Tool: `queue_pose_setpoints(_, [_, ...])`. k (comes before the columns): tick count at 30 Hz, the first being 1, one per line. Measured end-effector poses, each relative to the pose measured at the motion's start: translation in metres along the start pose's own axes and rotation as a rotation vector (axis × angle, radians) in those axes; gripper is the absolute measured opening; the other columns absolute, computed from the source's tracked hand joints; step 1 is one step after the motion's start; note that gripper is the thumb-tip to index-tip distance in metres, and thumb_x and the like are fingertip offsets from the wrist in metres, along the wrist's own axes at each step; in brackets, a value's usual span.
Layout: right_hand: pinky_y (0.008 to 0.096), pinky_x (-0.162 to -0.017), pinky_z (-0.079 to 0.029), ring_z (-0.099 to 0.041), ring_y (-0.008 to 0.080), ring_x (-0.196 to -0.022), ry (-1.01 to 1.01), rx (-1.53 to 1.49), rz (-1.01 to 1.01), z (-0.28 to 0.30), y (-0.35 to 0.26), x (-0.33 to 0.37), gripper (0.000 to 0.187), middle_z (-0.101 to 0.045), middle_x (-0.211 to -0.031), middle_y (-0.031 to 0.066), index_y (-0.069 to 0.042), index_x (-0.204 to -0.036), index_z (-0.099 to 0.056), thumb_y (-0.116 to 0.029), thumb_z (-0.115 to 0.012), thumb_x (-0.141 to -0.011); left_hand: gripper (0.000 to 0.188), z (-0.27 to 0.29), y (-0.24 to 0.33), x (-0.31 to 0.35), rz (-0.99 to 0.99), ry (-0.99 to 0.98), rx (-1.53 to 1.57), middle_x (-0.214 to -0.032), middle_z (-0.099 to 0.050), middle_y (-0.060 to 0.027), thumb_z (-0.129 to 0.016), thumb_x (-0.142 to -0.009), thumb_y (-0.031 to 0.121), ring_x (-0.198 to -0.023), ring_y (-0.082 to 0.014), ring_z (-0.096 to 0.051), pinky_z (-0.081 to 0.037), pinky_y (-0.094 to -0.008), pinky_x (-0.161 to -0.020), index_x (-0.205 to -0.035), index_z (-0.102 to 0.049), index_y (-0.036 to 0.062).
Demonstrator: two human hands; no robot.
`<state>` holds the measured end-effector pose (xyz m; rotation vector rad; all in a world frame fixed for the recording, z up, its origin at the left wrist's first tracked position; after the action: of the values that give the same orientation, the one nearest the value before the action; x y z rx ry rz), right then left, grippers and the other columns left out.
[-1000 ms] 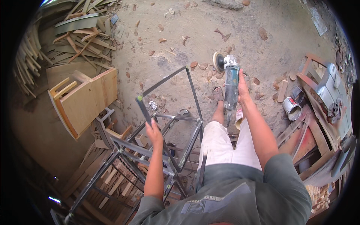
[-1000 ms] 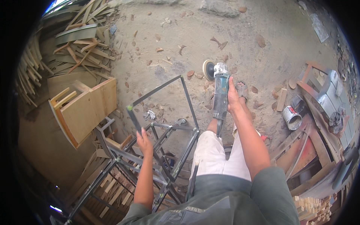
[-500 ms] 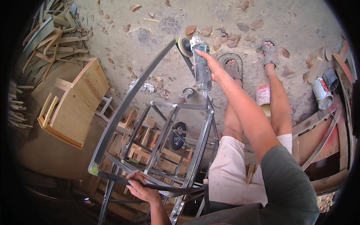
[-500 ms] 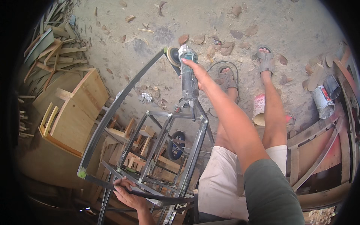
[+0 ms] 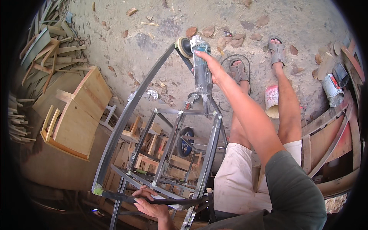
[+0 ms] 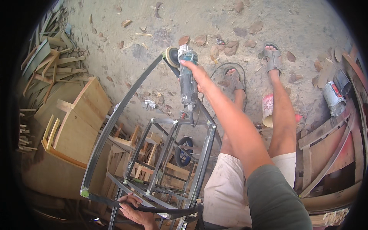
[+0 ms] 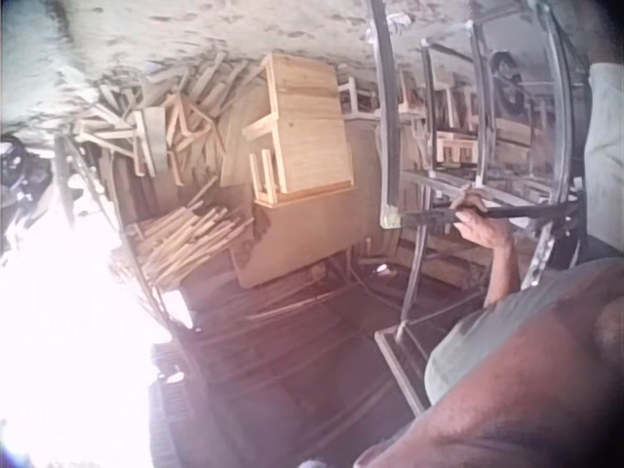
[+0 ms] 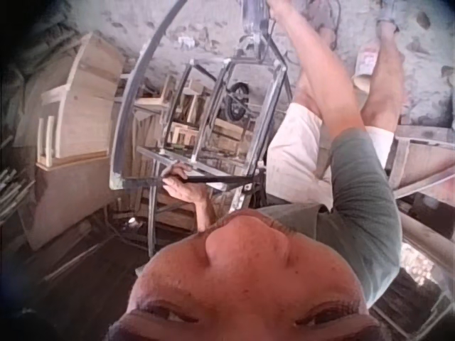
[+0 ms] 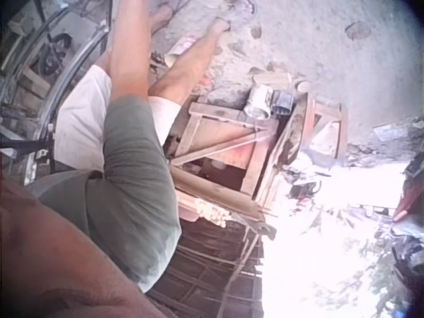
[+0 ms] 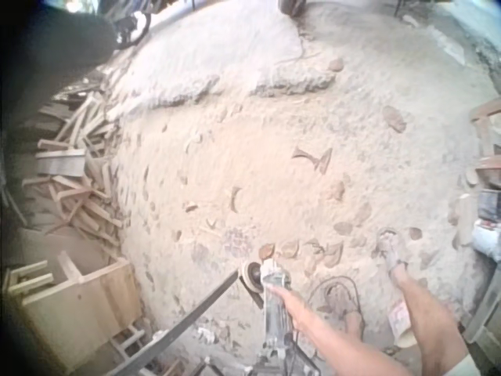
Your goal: The person uses an angle grinder to smooth the joints and edges of a large metal frame with wheels.
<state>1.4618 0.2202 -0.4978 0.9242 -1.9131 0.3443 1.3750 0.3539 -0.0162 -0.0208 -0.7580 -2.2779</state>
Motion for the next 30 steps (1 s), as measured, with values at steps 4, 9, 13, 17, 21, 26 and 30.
queue_pose_setpoints(4, [0.0348, -0.053, -0.06, -0.071, 0.0215, -0.064, -0.026, 0.002, 0.002, 0.002, -0.005, -0.004, 0.05, -0.065, -0.079, 0.0108, -0.002, -0.105, -0.059, -0.045, -0.076, -0.086, 0.036, -0.01, 0.002, -0.002, -0.014, 0.011, 0.003, -0.064, -0.035, -0.001, -0.039, -0.109, 0.033, -0.064, -0.0136, -0.045, -0.041, -0.0438, -0.102, -0.107, -0.051, -0.0012])
queue_pose_setpoints(9, [0.035, -0.054, -0.06, -0.072, 0.0229, -0.066, -0.056, 0.037, 0.046, 0.005, -0.004, -0.002, 0.052, -0.064, -0.078, 0.0108, 0.0, -0.107, -0.058, -0.043, -0.077, -0.085, 0.039, -0.009, 0.006, 0.001, -0.006, -0.002, -0.02, -0.067, -0.036, -0.001, -0.038, -0.11, 0.035, -0.066, -0.0126, -0.044, -0.042, -0.0407, -0.102, -0.105, -0.051, -0.0015])
queue_pose_setpoints(13, [0.0358, -0.055, -0.06, -0.072, 0.0234, -0.066, -0.011, 0.053, 0.021, 0.006, -0.01, -0.012, 0.056, -0.066, -0.082, 0.013, 0.003, -0.11, -0.058, -0.042, -0.078, -0.083, 0.041, -0.01, 0.006, -0.001, -0.034, -0.028, -0.098, -0.068, -0.036, -0.001, -0.037, -0.11, 0.036, -0.067, -0.0124, -0.044, -0.042, -0.0384, -0.101, -0.104, -0.051, -0.0018])
queue_pose_setpoints(17, [0.0359, -0.056, -0.06, -0.071, 0.0246, -0.065, -0.012, 0.07, 0.047, 0.005, -0.016, -0.007, 0.063, -0.066, -0.085, 0.0151, 0.008, -0.112, -0.058, -0.041, -0.081, -0.079, 0.038, -0.01, 0.008, 0.003, -0.008, 0.003, -0.085, -0.066, -0.034, -0.0008, -0.038, -0.109, 0.036, -0.066, -0.0126, -0.045, -0.041, -0.042, -0.102, -0.101, -0.048, 0.0008])
queue_pose_setpoints(21, [0.0363, -0.056, -0.06, -0.071, 0.0252, -0.065, 0.001, 0.049, 0.008, 0.007, -0.018, -0.005, 0.063, -0.066, -0.084, 0.0158, 0.008, -0.111, -0.058, -0.04, -0.082, -0.078, 0.038, -0.011, 0.009, 0.002, -0.007, 0.006, -0.108, -0.066, -0.034, -0.001, -0.037, -0.109, 0.036, -0.065, -0.013, -0.044, -0.041, -0.0421, -0.103, -0.101, -0.048, 0.001])
queue_pose_setpoints(26, [0.0362, -0.057, -0.061, -0.072, 0.025, -0.067, -0.021, 0.09, 0.01, 0.01, -0.014, -0.003, 0.063, -0.067, -0.086, 0.0156, 0.005, -0.114, -0.059, -0.042, -0.081, -0.079, 0.037, -0.013, 0.013, 0.003, -0.002, 0.005, -0.098, -0.066, -0.033, -0.0011, -0.038, -0.109, 0.035, -0.065, -0.0129, -0.044, -0.041, -0.0419, -0.104, -0.102, -0.048, 0.0004])
queue_pose_setpoints(30, [0.0364, -0.058, -0.061, -0.072, 0.0246, -0.068, -0.064, 0.076, -0.029, 0.012, -0.011, -0.001, 0.063, -0.067, -0.087, 0.0147, 0.002, -0.115, -0.059, -0.046, -0.079, -0.08, 0.037, -0.014, 0.013, 0.002, -0.002, 0.007, -0.096, -0.065, -0.034, -0.0009, -0.037, -0.109, 0.036, -0.065, -0.013, -0.044, -0.041, -0.0413, -0.103, -0.101, -0.048, 0.0005])
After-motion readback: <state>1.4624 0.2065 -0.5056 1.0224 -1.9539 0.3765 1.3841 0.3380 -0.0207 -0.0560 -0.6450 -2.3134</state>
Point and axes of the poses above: each hand's wrist, its own x-axis away from the middle knuckle, its own z-axis out of the back of the hand, y = z × x, the point moved 1 cm from there along -x, towards the middle knuckle
